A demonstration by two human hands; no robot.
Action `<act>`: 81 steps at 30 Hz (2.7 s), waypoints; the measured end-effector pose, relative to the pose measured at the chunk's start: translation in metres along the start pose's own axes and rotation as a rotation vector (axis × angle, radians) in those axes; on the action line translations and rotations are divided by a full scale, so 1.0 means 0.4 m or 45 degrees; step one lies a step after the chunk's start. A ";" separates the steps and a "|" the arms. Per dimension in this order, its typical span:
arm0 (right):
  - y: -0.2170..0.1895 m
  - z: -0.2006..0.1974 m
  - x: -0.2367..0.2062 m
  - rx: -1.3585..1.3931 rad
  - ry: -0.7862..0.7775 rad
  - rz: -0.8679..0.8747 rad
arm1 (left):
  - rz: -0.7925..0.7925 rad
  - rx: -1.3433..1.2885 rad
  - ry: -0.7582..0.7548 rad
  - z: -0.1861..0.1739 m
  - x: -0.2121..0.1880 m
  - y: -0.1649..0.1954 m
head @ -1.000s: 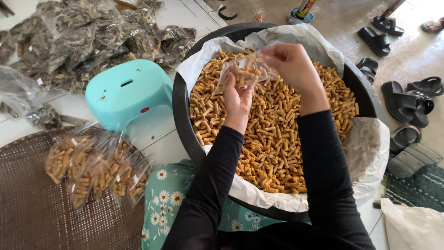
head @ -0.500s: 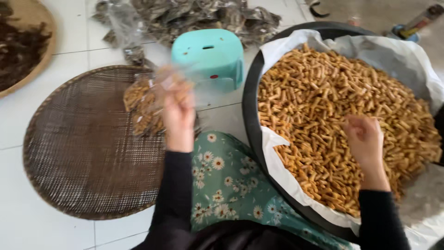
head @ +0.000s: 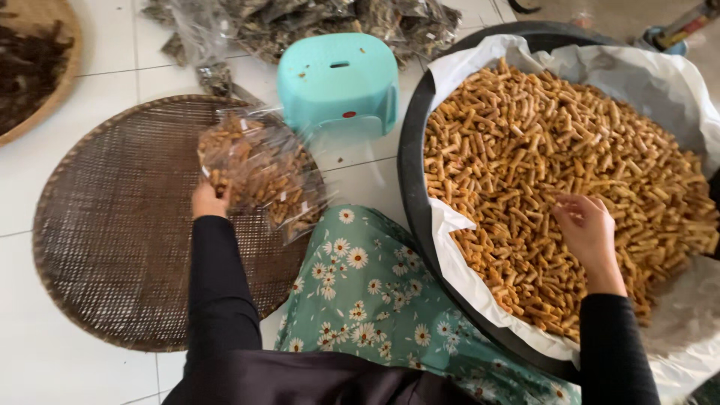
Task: The person sits on the floor in front of a large basin filled with cylindrical fried snack pieces. They open a small clear plastic bag, pick snack pieces by hand from the basin, place them into the bag, then set the filled bag with other finished bags beside them and start another bag.
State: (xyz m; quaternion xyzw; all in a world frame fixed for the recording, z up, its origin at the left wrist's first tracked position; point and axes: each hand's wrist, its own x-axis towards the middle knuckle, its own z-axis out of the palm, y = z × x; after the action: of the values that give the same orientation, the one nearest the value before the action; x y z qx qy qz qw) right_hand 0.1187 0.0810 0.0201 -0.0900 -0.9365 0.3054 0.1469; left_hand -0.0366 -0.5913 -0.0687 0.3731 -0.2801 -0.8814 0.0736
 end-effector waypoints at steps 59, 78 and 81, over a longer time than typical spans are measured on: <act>0.359 -0.264 -1.307 -0.404 0.438 1.663 | 1.269 0.880 -1.145 0.123 -0.787 -0.653; 0.265 -0.300 -1.367 -0.623 0.369 1.658 | 1.120 0.879 -1.276 0.051 -0.811 -0.617; 0.178 -0.273 -1.339 -0.825 0.357 1.471 | 0.831 1.128 -1.478 -0.057 -0.860 -0.676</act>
State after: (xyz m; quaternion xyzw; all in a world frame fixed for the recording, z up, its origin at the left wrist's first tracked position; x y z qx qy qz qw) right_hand 0.6642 0.0589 -0.0565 -0.6545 -0.7543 0.0240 0.0459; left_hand 0.2453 -0.2595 -0.0179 -0.2515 -0.6930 -0.6755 0.0153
